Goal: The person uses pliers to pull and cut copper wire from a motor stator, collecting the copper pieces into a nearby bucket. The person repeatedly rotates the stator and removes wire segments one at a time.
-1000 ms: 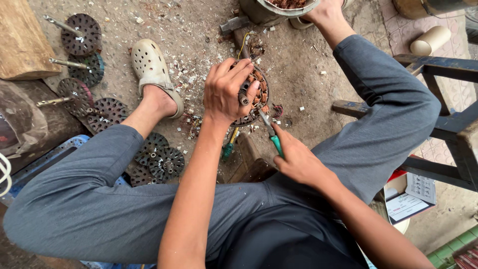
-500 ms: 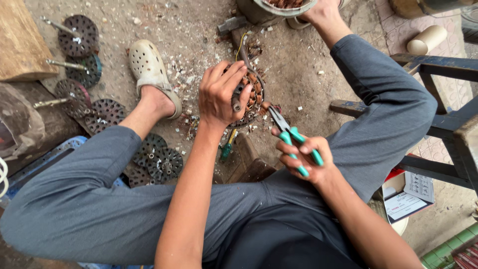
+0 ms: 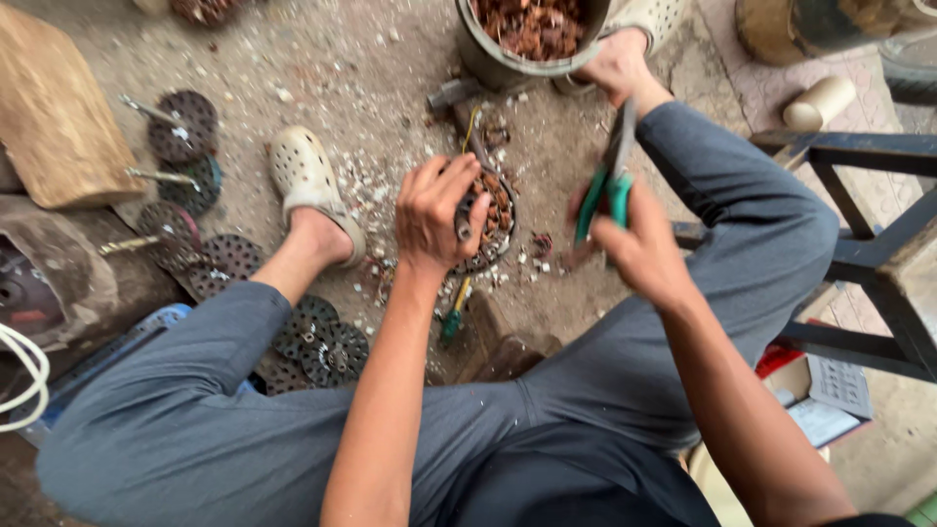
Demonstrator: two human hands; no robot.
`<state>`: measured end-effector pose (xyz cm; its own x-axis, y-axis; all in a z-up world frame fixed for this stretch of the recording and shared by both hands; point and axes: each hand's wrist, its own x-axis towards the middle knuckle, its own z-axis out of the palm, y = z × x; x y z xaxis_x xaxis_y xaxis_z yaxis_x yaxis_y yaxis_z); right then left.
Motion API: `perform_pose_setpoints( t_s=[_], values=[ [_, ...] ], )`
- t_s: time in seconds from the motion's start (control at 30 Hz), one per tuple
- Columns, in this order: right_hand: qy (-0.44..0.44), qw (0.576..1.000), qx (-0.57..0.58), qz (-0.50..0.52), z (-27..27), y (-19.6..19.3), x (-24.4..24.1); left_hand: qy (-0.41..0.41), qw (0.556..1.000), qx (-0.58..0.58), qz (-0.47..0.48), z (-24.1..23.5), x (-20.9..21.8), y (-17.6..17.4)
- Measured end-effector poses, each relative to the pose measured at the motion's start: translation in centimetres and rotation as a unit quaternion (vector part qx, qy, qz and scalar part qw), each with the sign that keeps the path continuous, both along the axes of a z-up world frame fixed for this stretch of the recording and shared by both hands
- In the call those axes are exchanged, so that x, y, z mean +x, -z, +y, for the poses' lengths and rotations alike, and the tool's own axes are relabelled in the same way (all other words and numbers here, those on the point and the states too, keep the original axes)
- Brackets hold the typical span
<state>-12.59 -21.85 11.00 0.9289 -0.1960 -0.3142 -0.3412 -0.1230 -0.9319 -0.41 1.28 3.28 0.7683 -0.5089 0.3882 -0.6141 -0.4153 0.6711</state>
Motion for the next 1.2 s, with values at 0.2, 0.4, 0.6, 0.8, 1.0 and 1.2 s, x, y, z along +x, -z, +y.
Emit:
perform_pose_setpoints(
  t_s=[0.2,0.4,0.6,0.8,1.0,1.2],
  values=[
    [0.068,0.963,-0.251,-0.072,-4.7,9.2,12.3,-0.001,1.0,0.005,-0.01,-0.2,0.4,0.1],
    [-0.112,0.928,-0.039,0.354,-2.3,15.7,3.9,-0.014,1.0,-0.004,0.006,-0.3,0.7,0.0],
    [-0.017,0.922,0.299,0.246,-0.8,8.0,-2.2,-0.008,1.0,0.013,0.023,-0.6,0.4,0.6],
    [-0.068,0.879,0.379,0.28,1.5,-0.5,-3.5,-0.008,1.0,0.017,0.013,-1.5,0.8,0.7],
    [-0.058,0.876,0.335,0.342,2.6,1.7,-3.9,-0.016,1.0,0.022,0.008,-2.8,1.3,1.6],
    [-0.048,0.871,0.336,0.355,2.3,1.4,-3.4,-0.018,1.0,0.01,-0.001,-2.1,0.9,1.0]
  ],
)
